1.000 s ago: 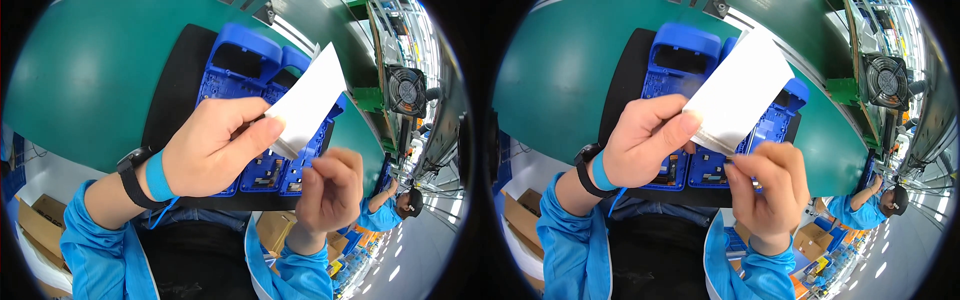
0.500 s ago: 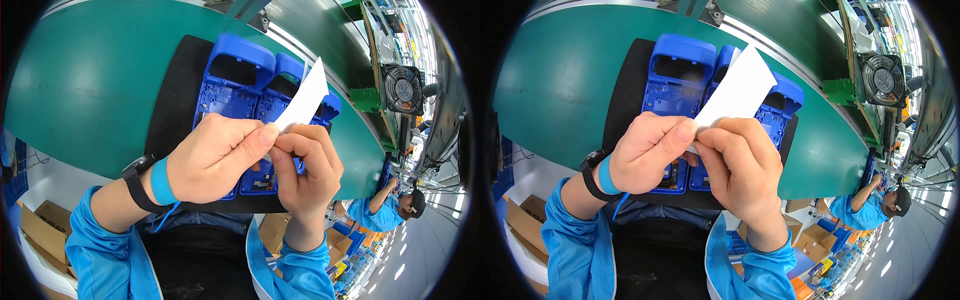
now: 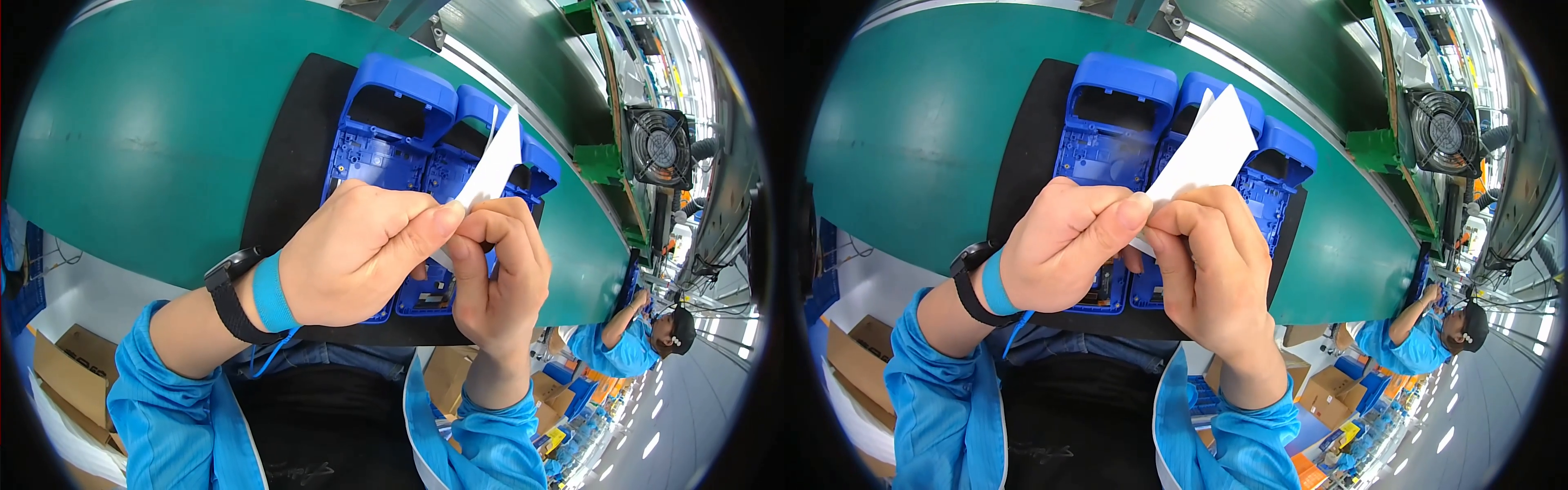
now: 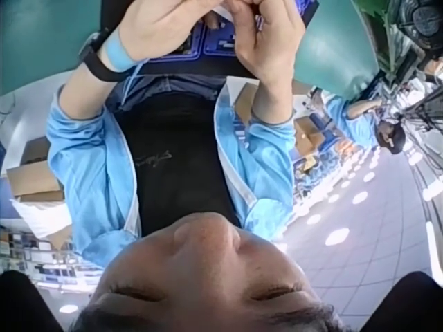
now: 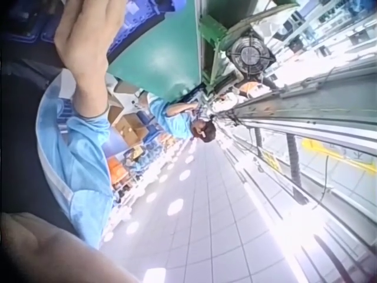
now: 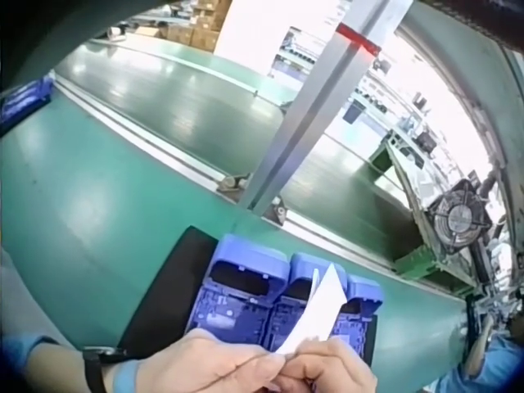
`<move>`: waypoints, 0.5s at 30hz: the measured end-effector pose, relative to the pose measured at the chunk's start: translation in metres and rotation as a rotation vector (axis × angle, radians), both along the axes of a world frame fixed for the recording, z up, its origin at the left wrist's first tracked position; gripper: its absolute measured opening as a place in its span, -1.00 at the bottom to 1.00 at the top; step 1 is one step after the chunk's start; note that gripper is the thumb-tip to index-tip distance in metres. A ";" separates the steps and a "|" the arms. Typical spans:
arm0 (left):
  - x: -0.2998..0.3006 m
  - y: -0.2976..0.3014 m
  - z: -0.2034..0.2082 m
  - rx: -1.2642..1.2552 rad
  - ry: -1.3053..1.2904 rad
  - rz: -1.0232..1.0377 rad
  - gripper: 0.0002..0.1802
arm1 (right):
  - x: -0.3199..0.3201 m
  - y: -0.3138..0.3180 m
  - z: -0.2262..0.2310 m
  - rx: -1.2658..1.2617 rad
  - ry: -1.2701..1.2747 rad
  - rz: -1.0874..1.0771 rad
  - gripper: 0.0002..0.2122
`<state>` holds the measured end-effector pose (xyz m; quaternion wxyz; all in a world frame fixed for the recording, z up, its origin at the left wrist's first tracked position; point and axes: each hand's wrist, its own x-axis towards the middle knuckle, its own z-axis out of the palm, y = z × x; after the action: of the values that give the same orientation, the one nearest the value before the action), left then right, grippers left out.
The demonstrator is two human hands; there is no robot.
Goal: The person assembles electronic components into plastic housings by hand, taking components from a component strip and inserting them into the housings.
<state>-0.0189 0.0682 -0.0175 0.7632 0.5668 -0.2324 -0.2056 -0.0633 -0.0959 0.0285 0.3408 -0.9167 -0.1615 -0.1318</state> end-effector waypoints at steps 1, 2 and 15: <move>0.000 0.000 -0.001 0.001 0.001 0.000 -0.56 | 0.001 0.002 0.001 -0.030 -0.022 -0.006 -0.84; 0.000 0.000 -0.002 0.014 -0.028 0.021 -0.57 | 0.001 0.003 0.001 -0.059 -0.045 -0.011 -0.84; 0.001 0.008 0.007 0.108 -0.174 0.152 -0.69 | -0.005 -0.001 0.001 0.096 0.028 0.006 -0.88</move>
<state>-0.0176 0.0767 -0.0106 0.7219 0.6388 -0.2426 -0.1096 -0.0684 -0.0967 0.0296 0.3869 -0.9007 -0.1530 -0.1253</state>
